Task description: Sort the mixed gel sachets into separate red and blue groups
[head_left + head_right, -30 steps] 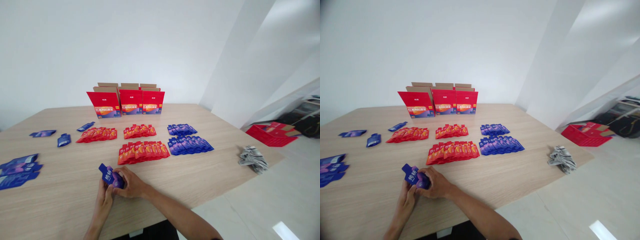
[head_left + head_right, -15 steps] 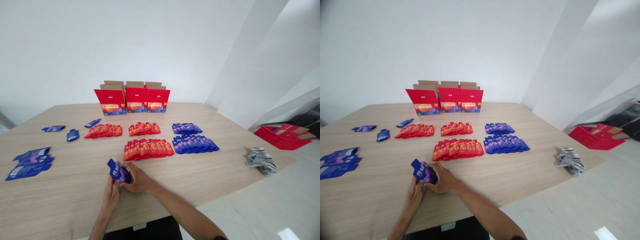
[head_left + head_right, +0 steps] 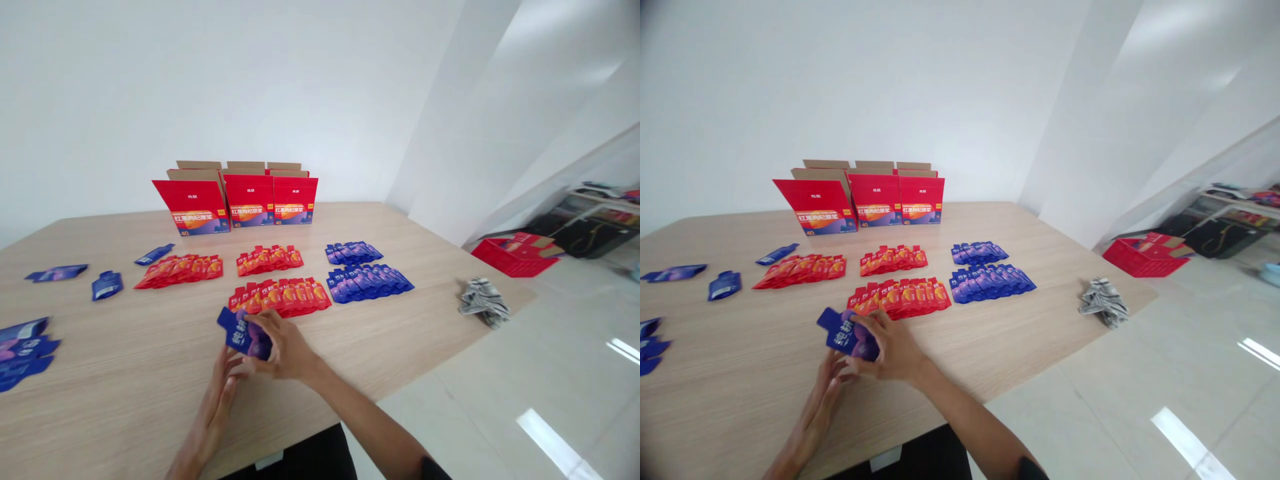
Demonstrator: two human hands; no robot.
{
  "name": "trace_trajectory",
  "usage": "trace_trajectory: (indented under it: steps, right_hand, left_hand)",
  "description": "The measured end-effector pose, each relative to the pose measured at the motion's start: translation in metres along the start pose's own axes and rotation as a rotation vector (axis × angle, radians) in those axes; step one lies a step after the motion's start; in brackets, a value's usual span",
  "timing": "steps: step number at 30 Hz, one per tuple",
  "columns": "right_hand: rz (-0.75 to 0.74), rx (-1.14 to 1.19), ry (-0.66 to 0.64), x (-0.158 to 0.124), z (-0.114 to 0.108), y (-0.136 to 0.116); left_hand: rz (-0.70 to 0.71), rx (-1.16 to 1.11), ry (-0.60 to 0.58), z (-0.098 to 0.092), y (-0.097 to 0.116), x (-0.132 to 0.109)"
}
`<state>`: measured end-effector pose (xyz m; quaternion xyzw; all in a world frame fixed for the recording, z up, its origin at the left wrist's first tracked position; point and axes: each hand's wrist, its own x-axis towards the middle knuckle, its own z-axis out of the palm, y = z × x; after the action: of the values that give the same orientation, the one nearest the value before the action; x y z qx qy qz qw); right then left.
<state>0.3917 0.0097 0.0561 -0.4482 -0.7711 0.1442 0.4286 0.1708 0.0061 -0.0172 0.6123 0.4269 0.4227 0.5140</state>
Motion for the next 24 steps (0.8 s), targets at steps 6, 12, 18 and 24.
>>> trace_trajectory:
  steps: [6, 12, 18, 24]
  right_hand:
    - [0.271, -0.251, 0.332, -0.093, -0.119, 0.032]
    - [0.559, -0.722, 0.292, -0.233, -0.233, 0.109]
    - [0.658, -0.838, 0.293, -0.286, -0.279, 0.148]
    - [0.681, -0.929, 0.305, -0.283, -0.286, 0.172]
  left_hand:
    - [0.030, -0.014, -0.034, 0.003, 0.002, 0.004]
    - [0.033, 0.008, -0.034, 0.003, -0.001, 0.005]
    - [0.042, 0.019, -0.046, 0.002, -0.005, 0.009]
    - [0.036, 0.022, -0.042, 0.004, -0.002, 0.006]
